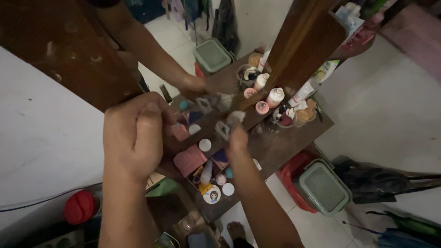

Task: The person cleans a wooden-framed mirror using a checkered cloth and a spray bottle. They wipe the mirror surface, fold the cloth, and spray the mirror before wiping again.

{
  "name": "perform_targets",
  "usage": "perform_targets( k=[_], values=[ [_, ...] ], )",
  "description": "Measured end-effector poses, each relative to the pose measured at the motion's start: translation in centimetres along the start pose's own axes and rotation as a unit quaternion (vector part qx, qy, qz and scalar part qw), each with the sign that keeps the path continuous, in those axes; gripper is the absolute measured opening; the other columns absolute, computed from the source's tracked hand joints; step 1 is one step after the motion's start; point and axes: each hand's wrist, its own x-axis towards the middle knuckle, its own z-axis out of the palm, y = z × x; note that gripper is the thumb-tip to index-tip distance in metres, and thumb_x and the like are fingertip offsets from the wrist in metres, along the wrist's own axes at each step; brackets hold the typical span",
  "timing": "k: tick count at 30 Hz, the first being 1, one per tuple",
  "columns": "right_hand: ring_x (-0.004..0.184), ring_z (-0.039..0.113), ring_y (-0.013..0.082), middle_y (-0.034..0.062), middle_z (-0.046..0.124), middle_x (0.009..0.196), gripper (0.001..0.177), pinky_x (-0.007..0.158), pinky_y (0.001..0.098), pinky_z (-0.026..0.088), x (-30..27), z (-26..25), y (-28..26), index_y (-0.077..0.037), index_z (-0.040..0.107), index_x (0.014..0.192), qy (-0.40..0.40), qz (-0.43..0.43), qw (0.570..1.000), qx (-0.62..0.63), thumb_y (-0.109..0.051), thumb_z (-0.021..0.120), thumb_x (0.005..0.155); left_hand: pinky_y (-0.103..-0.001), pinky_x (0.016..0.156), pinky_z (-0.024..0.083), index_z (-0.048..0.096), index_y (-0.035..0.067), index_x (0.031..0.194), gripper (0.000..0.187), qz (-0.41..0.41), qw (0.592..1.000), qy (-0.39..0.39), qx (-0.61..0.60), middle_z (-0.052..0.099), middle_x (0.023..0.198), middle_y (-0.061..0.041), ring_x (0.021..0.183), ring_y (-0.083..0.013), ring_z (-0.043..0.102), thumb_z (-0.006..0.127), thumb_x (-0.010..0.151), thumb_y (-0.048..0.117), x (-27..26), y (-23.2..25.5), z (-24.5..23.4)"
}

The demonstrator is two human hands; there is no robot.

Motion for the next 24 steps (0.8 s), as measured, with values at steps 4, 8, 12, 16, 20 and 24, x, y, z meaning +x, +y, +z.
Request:
perform_targets(
  k=[4, 8, 12, 16, 20, 24],
  values=[
    [0.14, 0.048, 0.0331, 0.0139, 0.047, 0.157, 0.09, 0.117, 0.0472, 0.036, 2.0, 6.3, -3.2, -0.009, 0.039, 0.156, -0.108, -0.092, 0.983, 0.113, -0.073, 0.042, 0.093, -0.032, 0.056, 0.046, 0.065, 0.0, 0.075, 0.039, -0.009, 1.0, 0.001, -0.005, 0.059, 0.059, -0.007, 0.056, -0.0177, 0.059, 0.043, 0.093, 0.028, 0.1, -0.1, 0.1],
    [0.15, 0.032, 0.0347, 0.0103, 0.027, 0.166, 0.104, 0.119, 0.0581, 0.028, 2.9, 10.3, -5.7, -0.017, 0.023, 0.161, 0.076, -0.05, 0.987, 0.129, -0.085, 0.036, 0.082, -0.031, 0.057, 0.047, 0.065, -0.001, 0.077, 0.039, 0.003, 1.0, 0.001, -0.012, 0.061, 0.061, -0.006, 0.057, -0.0162, 0.061, 0.042, 0.095, 0.027, 0.0, -0.4, 0.0],
    [0.155, 0.015, 0.0351, 0.012, 0.009, 0.17, 0.108, 0.12, 0.0619, 0.019, 1.5, 11.1, -9.4, -0.023, 0.012, 0.164, 0.026, -0.102, 0.99, 0.089, -0.086, 0.035, 0.079, -0.03, 0.058, 0.048, 0.063, 0.0, 0.077, 0.038, 0.018, 0.999, -0.006, -0.039, 0.063, 0.063, -0.006, 0.059, -0.015, 0.061, 0.042, 0.096, 0.024, -0.1, -0.2, -0.1],
    [0.156, 0.011, 0.0364, 0.0179, 0.003, 0.171, 0.111, 0.122, 0.0571, 0.017, -0.5, 13.9, -14.3, -0.014, 0.01, 0.165, -0.003, -0.277, 0.96, -0.028, -0.085, 0.038, 0.084, -0.031, 0.053, 0.044, 0.063, 0.0, 0.074, 0.038, -0.01, 1.0, -0.006, -0.027, 0.061, 0.059, -0.007, 0.053, -0.0151, 0.057, 0.042, 0.095, 0.024, 0.0, 0.1, -0.3],
    [0.162, -0.008, 0.0382, 0.0209, -0.018, 0.175, 0.111, 0.128, 0.0549, 0.004, -5.8, 17.1, -16.3, -0.012, -0.01, 0.167, 0.042, -0.415, 0.885, -0.208, -0.085, 0.026, 0.092, -0.029, 0.054, 0.049, 0.062, 0.0, 0.073, 0.041, -0.021, 0.998, -0.006, -0.05, 0.064, 0.061, -0.006, 0.056, -0.0145, 0.065, 0.041, 0.096, 0.026, 0.0, 0.3, -0.1],
    [0.167, -0.013, 0.0439, 0.028, -0.019, 0.178, 0.103, 0.138, 0.0577, -0.004, -9.6, 19.1, -14.6, -0.008, -0.014, 0.169, 0.059, -0.519, 0.773, -0.36, -0.082, 0.018, 0.104, -0.028, 0.056, 0.054, 0.063, 0.0, 0.074, 0.042, -0.038, 0.998, -0.002, -0.052, 0.065, 0.062, -0.007, 0.059, -0.0148, 0.073, 0.04, 0.096, 0.028, 0.2, 0.3, 0.2]
  ],
)
